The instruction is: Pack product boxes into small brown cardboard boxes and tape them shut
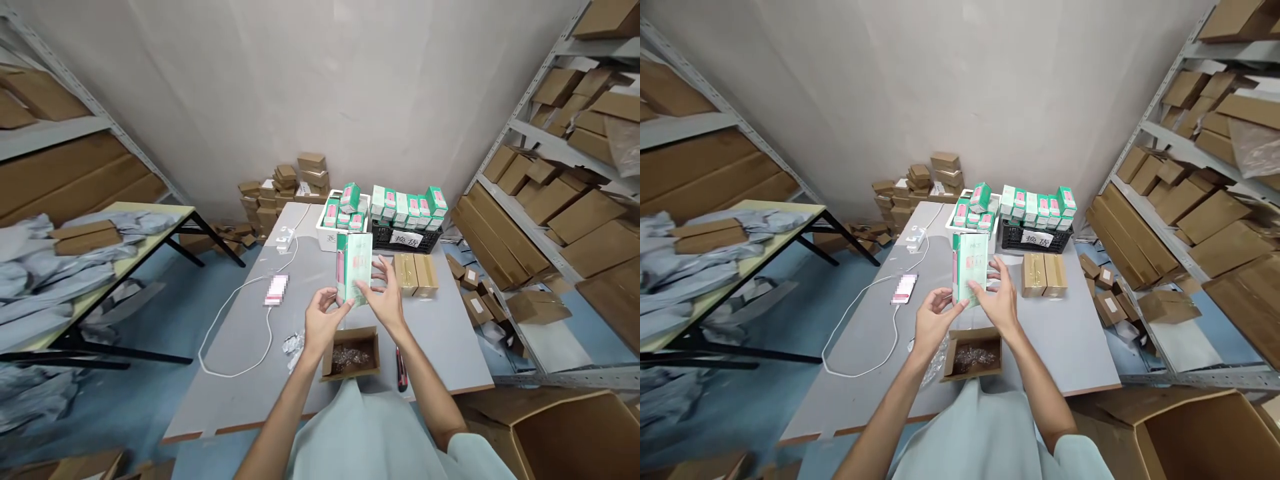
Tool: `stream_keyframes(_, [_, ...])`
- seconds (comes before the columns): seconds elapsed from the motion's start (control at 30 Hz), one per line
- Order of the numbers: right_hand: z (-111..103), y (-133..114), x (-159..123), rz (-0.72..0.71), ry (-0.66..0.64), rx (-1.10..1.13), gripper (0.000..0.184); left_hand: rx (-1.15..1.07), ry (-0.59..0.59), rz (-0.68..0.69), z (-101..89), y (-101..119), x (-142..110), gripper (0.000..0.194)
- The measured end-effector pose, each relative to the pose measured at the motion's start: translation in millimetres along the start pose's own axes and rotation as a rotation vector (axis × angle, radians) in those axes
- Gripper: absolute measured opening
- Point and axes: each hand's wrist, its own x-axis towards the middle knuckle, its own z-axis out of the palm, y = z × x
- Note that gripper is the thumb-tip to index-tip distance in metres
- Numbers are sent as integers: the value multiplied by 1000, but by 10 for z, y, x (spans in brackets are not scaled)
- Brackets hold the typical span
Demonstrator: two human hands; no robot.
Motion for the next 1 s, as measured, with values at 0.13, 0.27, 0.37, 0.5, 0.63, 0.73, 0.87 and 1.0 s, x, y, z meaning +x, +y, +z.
stream_keyframes(0.13, [108, -134, -70, -43, -27, -144, 90, 106, 67, 59, 20, 79, -140, 66])
stream_keyframes(0.27, [176, -90, -93, 23, -8, -85, 85, 73, -15, 37, -167, 151, -252, 66])
stream_keyframes(0.37, [213, 2, -114, 85, -37, 99, 85, -72, -70, -109, -405, 180, -287, 75])
stream_keyframes(0.5, [318, 80, -197, 138, -79, 246, 83, -235, -185, -340, -676, 199, -296, 92])
stream_keyframes(0.63, [501, 35, -267, 161, -87, 246, 85, -259, -166, -353, -833, 248, -276, 95])
stream_keyframes(0.73, [664, -93, -259, 119, -92, 237, 83, -249, -115, -293, -908, 315, -228, 92])
stream_keyframes(0.87, [874, -340, -293, 48, -73, 209, 76, -214, -78, -156, -961, 399, -148, 84])
stream_keyframes(1.0, [1064, -528, -509, -8, 15, 104, 74, -152, 6, 4, -914, 392, -168, 79])
